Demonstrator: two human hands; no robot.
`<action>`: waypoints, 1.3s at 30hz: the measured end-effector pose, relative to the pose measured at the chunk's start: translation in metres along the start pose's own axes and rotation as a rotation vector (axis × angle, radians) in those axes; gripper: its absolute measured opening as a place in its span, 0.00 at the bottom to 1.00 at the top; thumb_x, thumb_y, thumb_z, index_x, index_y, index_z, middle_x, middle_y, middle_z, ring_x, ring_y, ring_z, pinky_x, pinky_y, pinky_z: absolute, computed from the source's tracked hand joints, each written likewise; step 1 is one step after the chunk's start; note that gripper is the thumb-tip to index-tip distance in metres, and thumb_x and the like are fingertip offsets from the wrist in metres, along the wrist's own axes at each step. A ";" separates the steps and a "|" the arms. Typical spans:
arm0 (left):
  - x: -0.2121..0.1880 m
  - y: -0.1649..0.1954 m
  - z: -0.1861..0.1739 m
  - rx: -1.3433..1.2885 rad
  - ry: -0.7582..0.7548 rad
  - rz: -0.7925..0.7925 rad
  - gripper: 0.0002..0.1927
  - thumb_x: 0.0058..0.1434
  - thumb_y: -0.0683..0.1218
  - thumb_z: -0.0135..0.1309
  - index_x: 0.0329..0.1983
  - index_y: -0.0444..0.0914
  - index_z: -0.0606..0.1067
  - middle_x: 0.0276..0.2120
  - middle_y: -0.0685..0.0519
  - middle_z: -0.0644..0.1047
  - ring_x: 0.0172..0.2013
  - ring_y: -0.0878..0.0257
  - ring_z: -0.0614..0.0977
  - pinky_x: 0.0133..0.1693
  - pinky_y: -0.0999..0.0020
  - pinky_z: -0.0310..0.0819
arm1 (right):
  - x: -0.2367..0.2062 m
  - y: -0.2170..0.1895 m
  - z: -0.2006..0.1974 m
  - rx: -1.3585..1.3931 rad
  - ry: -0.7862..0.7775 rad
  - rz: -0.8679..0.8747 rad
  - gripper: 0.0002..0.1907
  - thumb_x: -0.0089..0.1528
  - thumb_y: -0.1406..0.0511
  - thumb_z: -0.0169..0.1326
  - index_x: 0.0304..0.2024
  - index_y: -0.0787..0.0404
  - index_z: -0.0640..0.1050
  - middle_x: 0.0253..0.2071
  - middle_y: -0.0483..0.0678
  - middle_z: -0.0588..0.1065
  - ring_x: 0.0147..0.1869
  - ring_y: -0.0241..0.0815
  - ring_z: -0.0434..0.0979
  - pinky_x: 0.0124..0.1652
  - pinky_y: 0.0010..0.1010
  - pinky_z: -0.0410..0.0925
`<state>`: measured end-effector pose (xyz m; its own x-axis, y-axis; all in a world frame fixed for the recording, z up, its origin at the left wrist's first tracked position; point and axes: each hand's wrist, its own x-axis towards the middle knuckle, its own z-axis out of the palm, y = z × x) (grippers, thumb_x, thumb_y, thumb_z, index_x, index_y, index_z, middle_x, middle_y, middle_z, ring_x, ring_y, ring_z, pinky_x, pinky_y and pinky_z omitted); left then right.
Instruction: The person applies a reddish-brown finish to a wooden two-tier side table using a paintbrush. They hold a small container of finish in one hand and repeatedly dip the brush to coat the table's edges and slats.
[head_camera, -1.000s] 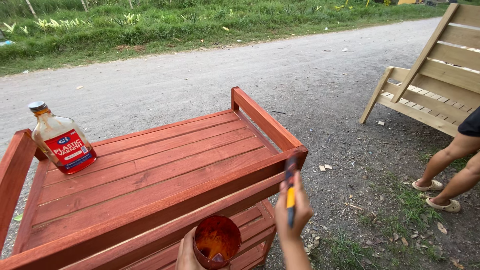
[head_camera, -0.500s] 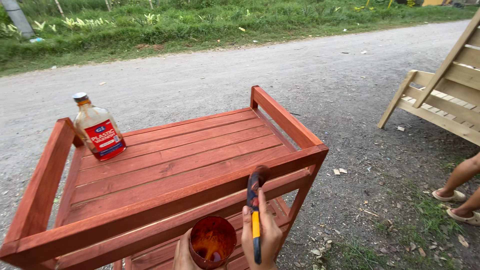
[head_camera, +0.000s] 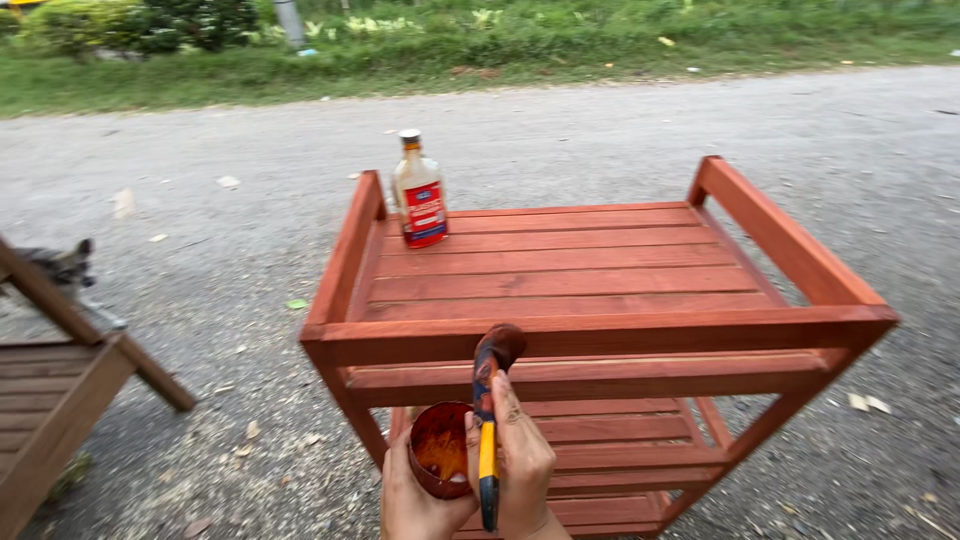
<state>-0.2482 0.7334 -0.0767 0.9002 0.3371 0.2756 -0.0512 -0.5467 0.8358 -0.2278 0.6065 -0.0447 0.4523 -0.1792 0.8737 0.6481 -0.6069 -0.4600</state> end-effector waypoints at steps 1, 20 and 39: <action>0.000 -0.001 -0.011 0.005 0.014 -0.028 0.57 0.25 0.47 0.78 0.63 0.37 0.67 0.49 0.44 0.75 0.54 0.50 0.78 0.57 0.56 0.74 | -0.001 -0.006 0.006 0.006 -0.009 0.015 0.28 0.58 0.70 0.63 0.60 0.72 0.73 0.54 0.65 0.79 0.54 0.57 0.84 0.49 0.38 0.77; 0.004 -0.007 -0.105 0.156 0.174 0.204 0.56 0.28 0.50 0.80 0.62 0.40 0.64 0.56 0.45 0.73 0.58 0.46 0.74 0.59 0.45 0.65 | 0.055 -0.061 0.057 0.333 -1.102 0.456 0.14 0.55 0.63 0.66 0.41 0.62 0.85 0.30 0.52 0.84 0.32 0.40 0.84 0.37 0.31 0.77; 0.033 0.004 -0.149 0.087 0.152 -0.178 0.54 0.28 0.45 0.74 0.63 0.44 0.65 0.50 0.53 0.75 0.54 0.55 0.78 0.59 0.58 0.73 | 0.134 -0.056 0.015 0.363 -1.145 -0.806 0.24 0.58 0.67 0.57 0.58 0.61 0.79 0.62 0.51 0.79 0.68 0.50 0.74 0.62 0.40 0.67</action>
<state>-0.2830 0.8565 0.0064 0.8158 0.5421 0.2014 0.1461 -0.5302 0.8352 -0.1946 0.6286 0.0956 0.0159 0.9223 0.3863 0.9967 0.0159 -0.0791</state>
